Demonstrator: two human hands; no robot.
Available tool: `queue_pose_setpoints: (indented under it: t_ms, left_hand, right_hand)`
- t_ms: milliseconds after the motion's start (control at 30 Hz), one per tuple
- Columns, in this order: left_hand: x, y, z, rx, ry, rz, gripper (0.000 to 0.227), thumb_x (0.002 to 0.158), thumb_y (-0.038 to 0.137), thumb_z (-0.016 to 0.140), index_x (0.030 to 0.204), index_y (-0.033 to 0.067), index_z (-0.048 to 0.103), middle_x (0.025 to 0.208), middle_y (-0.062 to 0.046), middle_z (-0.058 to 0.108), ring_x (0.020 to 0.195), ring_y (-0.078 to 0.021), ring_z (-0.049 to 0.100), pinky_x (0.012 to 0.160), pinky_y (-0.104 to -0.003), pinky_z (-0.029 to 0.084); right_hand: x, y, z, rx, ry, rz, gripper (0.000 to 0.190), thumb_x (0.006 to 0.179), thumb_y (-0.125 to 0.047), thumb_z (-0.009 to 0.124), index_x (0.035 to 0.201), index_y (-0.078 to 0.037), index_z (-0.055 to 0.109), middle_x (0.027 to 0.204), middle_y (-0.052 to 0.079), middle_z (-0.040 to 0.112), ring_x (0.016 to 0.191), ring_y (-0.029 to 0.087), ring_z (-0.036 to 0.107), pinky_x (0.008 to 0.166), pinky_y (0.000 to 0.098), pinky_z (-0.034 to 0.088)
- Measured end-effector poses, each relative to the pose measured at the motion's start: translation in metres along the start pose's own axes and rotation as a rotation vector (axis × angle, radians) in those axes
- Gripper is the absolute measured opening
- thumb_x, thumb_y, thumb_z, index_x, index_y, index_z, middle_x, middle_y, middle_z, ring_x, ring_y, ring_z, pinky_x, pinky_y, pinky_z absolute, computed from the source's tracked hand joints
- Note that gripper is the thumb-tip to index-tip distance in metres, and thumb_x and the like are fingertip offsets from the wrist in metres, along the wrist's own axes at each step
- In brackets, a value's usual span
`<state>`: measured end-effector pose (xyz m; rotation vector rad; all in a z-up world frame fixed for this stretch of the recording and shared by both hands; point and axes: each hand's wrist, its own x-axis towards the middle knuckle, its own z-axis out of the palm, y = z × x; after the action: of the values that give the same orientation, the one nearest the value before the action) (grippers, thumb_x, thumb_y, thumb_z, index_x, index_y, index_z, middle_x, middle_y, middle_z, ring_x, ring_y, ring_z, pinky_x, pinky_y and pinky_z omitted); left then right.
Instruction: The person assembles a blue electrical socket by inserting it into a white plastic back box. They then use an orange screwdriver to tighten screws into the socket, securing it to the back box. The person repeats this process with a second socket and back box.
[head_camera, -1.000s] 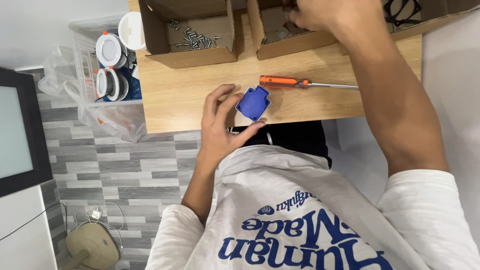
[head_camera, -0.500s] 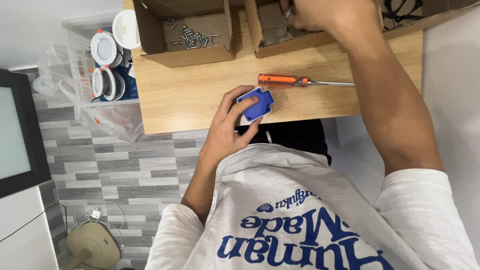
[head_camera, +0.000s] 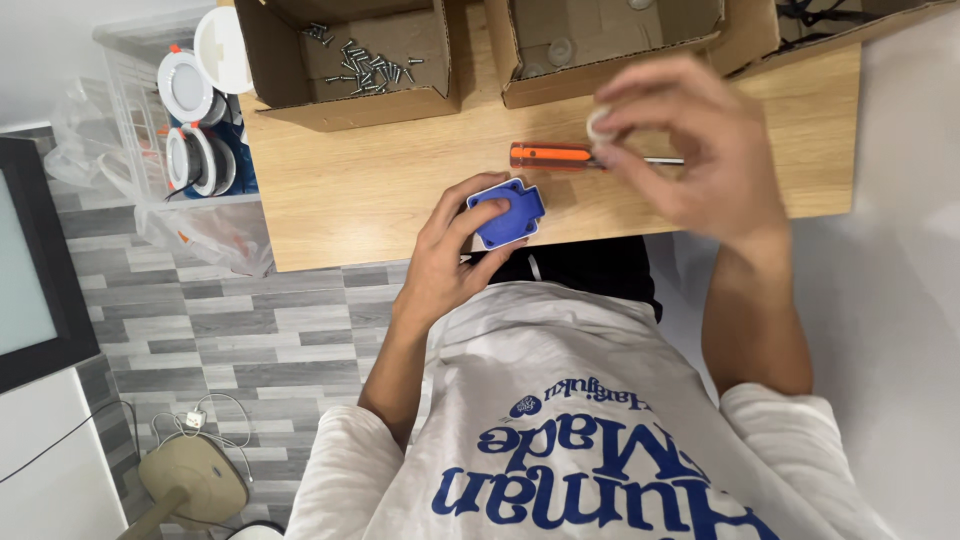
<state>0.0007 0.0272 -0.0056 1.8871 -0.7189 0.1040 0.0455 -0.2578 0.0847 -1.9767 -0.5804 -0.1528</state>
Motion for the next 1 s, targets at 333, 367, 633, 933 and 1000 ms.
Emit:
queue_pose_setpoints:
  t_ms: [333, 367, 633, 933, 1000]
  left_hand:
    - [0.001, 0.003, 0.008, -0.177, 0.166, 0.033, 0.053, 0.089, 0.004, 0.093, 0.133, 0.0049, 0.065, 0.138, -0.028, 0.068, 0.129, -0.0495, 0.070, 0.110, -0.060, 0.056]
    - [0.001, 0.003, 0.008, -0.176, 0.167, 0.031, 0.053, 0.089, 0.004, 0.093, 0.133, 0.0049, 0.065, 0.138, -0.028, 0.068, 0.129, -0.0495, 0.070, 0.110, -0.060, 0.056]
    - [0.003, 0.006, 0.009, -0.208, 0.158, 0.060, 0.050, 0.090, 0.005, 0.092, 0.132, 0.0038, 0.064, 0.136, -0.030, 0.069, 0.128, -0.0517, 0.070, 0.108, -0.062, 0.057]
    - [0.006, 0.009, 0.013, -0.251, 0.142, 0.078, 0.048, 0.090, 0.004, 0.091, 0.131, 0.0037, 0.066, 0.137, -0.030, 0.068, 0.129, -0.0518, 0.070, 0.109, -0.063, 0.057]
    - [0.006, 0.009, 0.013, -0.255, 0.136, 0.081, 0.048, 0.090, 0.004, 0.092, 0.131, 0.0035, 0.066, 0.137, -0.031, 0.068, 0.129, -0.0525, 0.070, 0.109, -0.064, 0.056]
  right_hand:
    - [-0.068, 0.042, 0.050, 0.276, 0.081, 0.147, 0.042, 0.098, 0.002, 0.077, 0.140, 0.006, 0.072, 0.121, 0.018, 0.068, 0.098, 0.024, 0.067, 0.079, 0.0345, 0.059]
    - [-0.071, 0.042, 0.052, 0.277, 0.079, 0.148, 0.042, 0.098, 0.002, 0.077, 0.140, 0.006, 0.072, 0.121, 0.018, 0.068, 0.098, 0.024, 0.067, 0.079, 0.0345, 0.059]
    - [-0.074, 0.031, 0.064, 0.315, 0.110, 0.132, 0.025, 0.102, 0.004, 0.073, 0.127, 0.009, 0.076, 0.118, 0.022, 0.068, 0.081, 0.019, 0.067, 0.074, 0.0353, 0.060]
    - [-0.071, 0.024, 0.064, 0.273, 0.104, 0.100, 0.023, 0.097, 0.005, 0.080, 0.120, 0.004, 0.080, 0.114, 0.020, 0.076, 0.081, 0.021, 0.069, 0.075, 0.0373, 0.060]
    - [-0.072, 0.024, 0.064, 0.272, 0.106, 0.104, 0.023, 0.097, 0.004, 0.080, 0.120, 0.003, 0.080, 0.115, 0.020, 0.076, 0.082, 0.021, 0.070, 0.075, 0.0373, 0.060]
